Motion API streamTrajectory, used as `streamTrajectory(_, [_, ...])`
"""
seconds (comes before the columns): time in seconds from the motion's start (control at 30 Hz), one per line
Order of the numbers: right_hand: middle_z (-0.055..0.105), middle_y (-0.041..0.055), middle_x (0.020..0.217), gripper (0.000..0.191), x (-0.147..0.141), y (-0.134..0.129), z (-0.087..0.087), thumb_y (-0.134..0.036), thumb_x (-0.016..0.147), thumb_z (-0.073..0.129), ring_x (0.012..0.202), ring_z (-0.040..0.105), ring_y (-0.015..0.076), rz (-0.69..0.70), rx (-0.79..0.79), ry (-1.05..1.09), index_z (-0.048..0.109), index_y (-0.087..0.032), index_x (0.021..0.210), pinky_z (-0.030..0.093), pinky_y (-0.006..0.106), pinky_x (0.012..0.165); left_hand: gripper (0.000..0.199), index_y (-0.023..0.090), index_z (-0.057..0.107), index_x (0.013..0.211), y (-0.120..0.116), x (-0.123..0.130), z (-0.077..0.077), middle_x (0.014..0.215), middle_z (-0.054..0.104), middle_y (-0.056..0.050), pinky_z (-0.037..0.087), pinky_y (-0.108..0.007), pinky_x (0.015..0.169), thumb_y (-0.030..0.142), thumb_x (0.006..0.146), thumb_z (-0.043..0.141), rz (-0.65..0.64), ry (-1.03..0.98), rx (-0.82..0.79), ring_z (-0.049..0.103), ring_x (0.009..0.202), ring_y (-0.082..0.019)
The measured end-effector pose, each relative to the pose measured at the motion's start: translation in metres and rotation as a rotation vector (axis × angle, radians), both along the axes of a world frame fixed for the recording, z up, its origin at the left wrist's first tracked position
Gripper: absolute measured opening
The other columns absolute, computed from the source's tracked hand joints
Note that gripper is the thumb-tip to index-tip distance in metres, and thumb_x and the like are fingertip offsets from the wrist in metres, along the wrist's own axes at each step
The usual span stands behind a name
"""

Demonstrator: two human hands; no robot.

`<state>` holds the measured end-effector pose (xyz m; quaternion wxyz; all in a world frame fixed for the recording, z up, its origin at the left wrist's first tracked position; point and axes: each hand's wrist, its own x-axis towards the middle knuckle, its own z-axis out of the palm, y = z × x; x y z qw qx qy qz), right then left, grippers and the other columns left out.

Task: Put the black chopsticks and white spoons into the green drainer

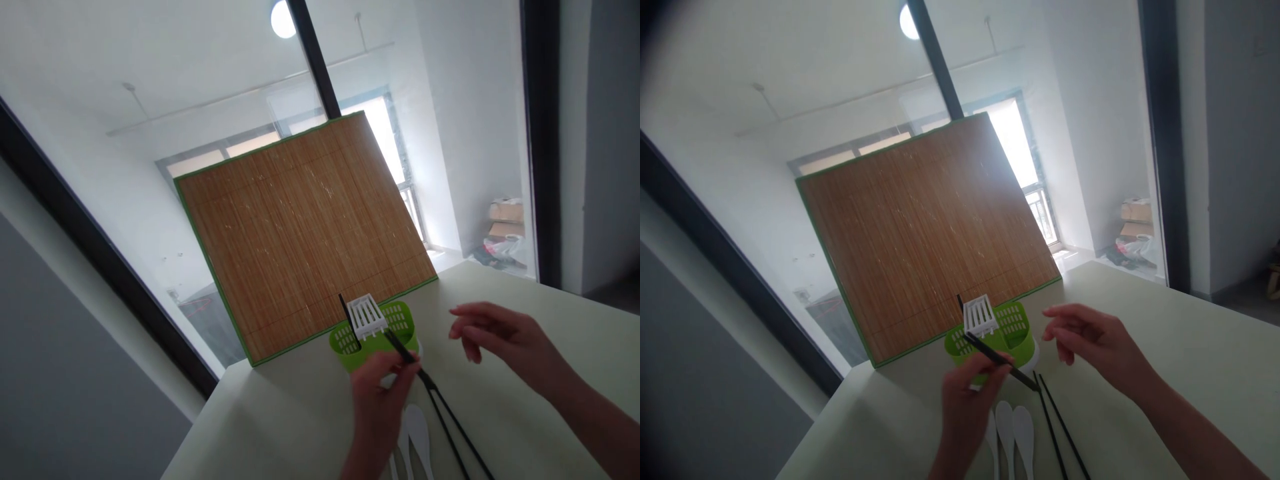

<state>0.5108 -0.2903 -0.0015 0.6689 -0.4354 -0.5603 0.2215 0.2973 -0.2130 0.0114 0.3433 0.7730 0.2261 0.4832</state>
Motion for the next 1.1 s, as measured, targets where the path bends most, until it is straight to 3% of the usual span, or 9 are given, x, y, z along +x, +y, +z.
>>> streamTrajectory(0.17, [0.067,0.0023,0.072,0.026,0.006,0.034,-0.029,-0.041,0.085,0.062,0.051,0.053,0.0115,-0.094,-0.062,0.092,0.064,-0.020,0.098,0.046,0.026,0.048,0.016,0.020,0.074,0.089,0.047,-0.056,0.067,0.087,0.074,-0.001,0.056,-0.026,0.077,0.029,0.075,0.070,0.321,-0.128,0.166,0.068,0.081,-0.016])
streamTrajectory(0.27, [0.063,0.0006,0.065,0.034,0.004,0.053,-0.060,-0.048,0.083,0.060,0.047,0.049,0.0112,-0.146,-0.109,0.138,0.063,-0.017,0.097,0.040,0.025,0.042,0.023,0.019,0.073,0.090,0.091,-0.071,0.081,0.087,0.074,-0.003,0.056,-0.032,0.081,0.035,0.073,0.071,0.396,-0.160,0.160,0.069,0.083,-0.018])
streamTrajectory(0.37, [0.060,-0.0006,0.062,0.039,0.002,0.064,-0.084,-0.051,0.082,0.059,0.045,0.046,0.0110,-0.173,-0.170,0.100,0.063,-0.016,0.097,0.037,0.024,0.041,0.028,0.016,0.074,0.088,0.138,-0.070,0.068,0.086,0.074,-0.005,0.055,-0.034,0.080,0.038,0.071,0.071,0.416,-0.085,0.058,0.069,0.082,-0.020])
streamTrajectory(0.53, [0.057,-0.0021,0.059,0.037,-0.002,0.070,-0.098,-0.052,0.082,0.054,0.045,0.044,0.0108,-0.142,-0.267,0.003,0.063,-0.018,0.095,0.035,0.025,0.042,0.025,0.015,0.074,0.082,0.190,-0.055,0.018,0.082,0.074,-0.008,0.052,-0.034,0.078,0.035,0.066,0.074,0.452,0.142,-0.152,0.068,0.081,-0.022])
streamTrajectory(0.63, [0.057,-0.0026,0.058,0.035,-0.004,0.073,-0.103,-0.050,0.083,0.050,0.044,0.043,0.0110,-0.127,-0.307,-0.038,0.063,-0.018,0.094,0.035,0.025,0.042,0.022,0.014,0.074,0.076,0.202,-0.044,-0.006,0.079,0.073,-0.009,0.051,-0.031,0.073,0.033,0.064,0.075,0.414,0.178,-0.225,0.067,0.078,-0.022])
streamTrajectory(0.73, [0.057,-0.0029,0.057,0.033,-0.006,0.076,-0.109,-0.047,0.084,0.048,0.045,0.043,0.0112,-0.114,-0.325,-0.095,0.062,-0.018,0.093,0.035,0.025,0.044,0.023,0.013,0.074,0.073,0.209,-0.034,-0.019,0.075,0.072,-0.009,0.049,-0.027,0.064,0.034,0.064,0.075,0.372,0.218,-0.312,0.066,0.071,-0.019])
streamTrajectory(0.9, [0.057,-0.0029,0.055,0.032,-0.011,0.077,-0.114,-0.045,0.086,0.045,0.047,0.045,0.0123,-0.100,-0.337,-0.193,0.060,-0.018,0.091,0.036,0.025,0.047,0.028,0.011,0.072,0.065,0.218,-0.023,-0.027,0.063,0.068,-0.008,0.044,-0.026,0.053,0.038,0.061,0.078,0.308,0.285,-0.457,0.061,0.057,-0.016])
streamTrajectory(1.1, [0.057,-0.0030,0.055,0.030,-0.013,0.079,-0.121,-0.044,0.087,0.044,0.048,0.047,0.0135,-0.106,-0.342,-0.250,0.061,-0.019,0.089,0.035,0.025,0.047,0.038,0.010,0.071,0.067,0.223,-0.021,-0.035,0.065,0.067,-0.010,0.043,-0.026,0.052,0.045,0.056,0.079,0.254,0.303,-0.540,0.058,0.055,-0.015])
